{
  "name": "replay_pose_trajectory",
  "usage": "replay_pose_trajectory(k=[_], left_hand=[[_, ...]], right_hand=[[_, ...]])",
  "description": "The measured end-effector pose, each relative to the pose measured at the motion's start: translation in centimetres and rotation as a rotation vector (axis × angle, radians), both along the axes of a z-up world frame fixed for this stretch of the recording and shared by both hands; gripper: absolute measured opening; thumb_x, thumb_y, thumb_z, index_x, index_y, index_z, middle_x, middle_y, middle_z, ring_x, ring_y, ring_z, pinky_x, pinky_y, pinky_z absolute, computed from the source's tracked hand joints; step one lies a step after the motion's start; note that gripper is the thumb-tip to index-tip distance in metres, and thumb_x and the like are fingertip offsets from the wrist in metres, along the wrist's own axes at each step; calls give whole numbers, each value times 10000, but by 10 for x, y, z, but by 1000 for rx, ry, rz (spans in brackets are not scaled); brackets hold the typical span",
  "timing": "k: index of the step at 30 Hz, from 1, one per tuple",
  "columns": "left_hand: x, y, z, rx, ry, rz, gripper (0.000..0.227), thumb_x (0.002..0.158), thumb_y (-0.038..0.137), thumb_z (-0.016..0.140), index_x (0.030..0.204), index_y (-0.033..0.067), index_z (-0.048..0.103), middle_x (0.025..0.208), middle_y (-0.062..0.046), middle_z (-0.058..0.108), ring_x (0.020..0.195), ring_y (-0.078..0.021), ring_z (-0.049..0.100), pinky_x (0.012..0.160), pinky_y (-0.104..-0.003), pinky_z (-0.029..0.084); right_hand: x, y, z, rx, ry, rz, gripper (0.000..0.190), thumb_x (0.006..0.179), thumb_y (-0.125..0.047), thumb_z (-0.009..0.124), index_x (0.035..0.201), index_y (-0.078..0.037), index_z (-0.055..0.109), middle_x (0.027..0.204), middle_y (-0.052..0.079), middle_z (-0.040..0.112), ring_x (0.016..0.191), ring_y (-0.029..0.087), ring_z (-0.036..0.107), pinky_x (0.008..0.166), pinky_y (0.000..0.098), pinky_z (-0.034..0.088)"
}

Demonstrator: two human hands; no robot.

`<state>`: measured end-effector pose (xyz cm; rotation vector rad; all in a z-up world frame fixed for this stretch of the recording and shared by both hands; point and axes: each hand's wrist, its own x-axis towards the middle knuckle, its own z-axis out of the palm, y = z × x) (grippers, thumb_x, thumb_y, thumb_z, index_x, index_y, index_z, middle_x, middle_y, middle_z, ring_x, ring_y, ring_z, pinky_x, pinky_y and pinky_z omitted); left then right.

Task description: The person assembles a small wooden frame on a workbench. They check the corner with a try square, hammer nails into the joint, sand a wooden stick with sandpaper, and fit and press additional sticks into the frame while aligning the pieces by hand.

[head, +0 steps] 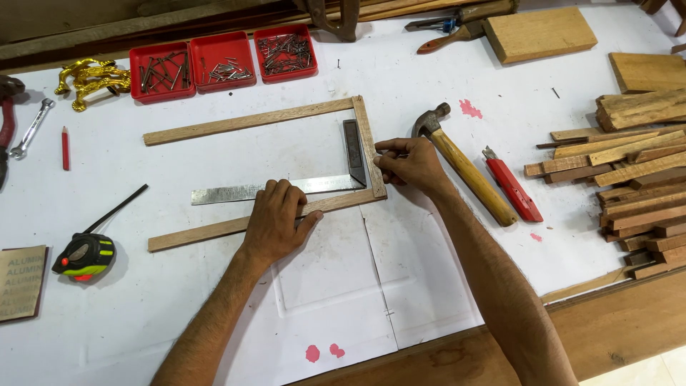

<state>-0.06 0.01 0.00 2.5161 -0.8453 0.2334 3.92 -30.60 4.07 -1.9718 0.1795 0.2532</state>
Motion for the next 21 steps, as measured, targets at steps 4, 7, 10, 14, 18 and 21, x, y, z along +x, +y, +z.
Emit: replay_pose_trajectory(k=[4,7,10,14,18,21], left_hand=[[0,-1,1,4,14,1,418,912,483,741,922,88,607,849,-63,517,855,-237,464,765,-413,418],[0,0,2,12,34,4,420,913,489,742,915,90,611,840,-59,520,854,-236,464,770,-413,420],[0,0,2,7,32,2,417,915,486,737,919,88,613,848,-61,524,859,-237,462,775,-413,421],[1,1,3,12,21,-4,420,919,488,732,923,85,615,858,-64,526,864,-238,461,777,-415,421],[2,1,3,14,25,-8,421,919,492,729,919,86,616,853,-62,523,862,-238,460,782,-418,421],[2,1,3,7,22,-7,418,919,487,731,919,86,615,848,-62,521,865,-239,459,791,-416,424]], right_hand=[[0,1,0,9,3,-6,333,925,-147,741,1235,-25,726,725,53,745,579,56,674,471,208,531],[1,0,0,7,5,-4,337,925,-150,746,1236,-24,725,730,52,747,586,57,675,477,206,534],[1,0,-2,4,17,-11,343,923,-155,746,1243,-32,725,730,56,743,587,61,673,474,208,531],[1,0,-2,15,10,-6,342,925,-152,742,1244,-29,722,739,54,747,594,58,679,485,206,544],[1,0,-2,12,7,-7,338,930,-150,741,1243,-25,723,738,58,747,592,61,675,487,209,543],[1,-1,-2,11,7,-5,342,927,-147,740,1246,-26,721,732,62,745,587,63,675,475,210,532]])
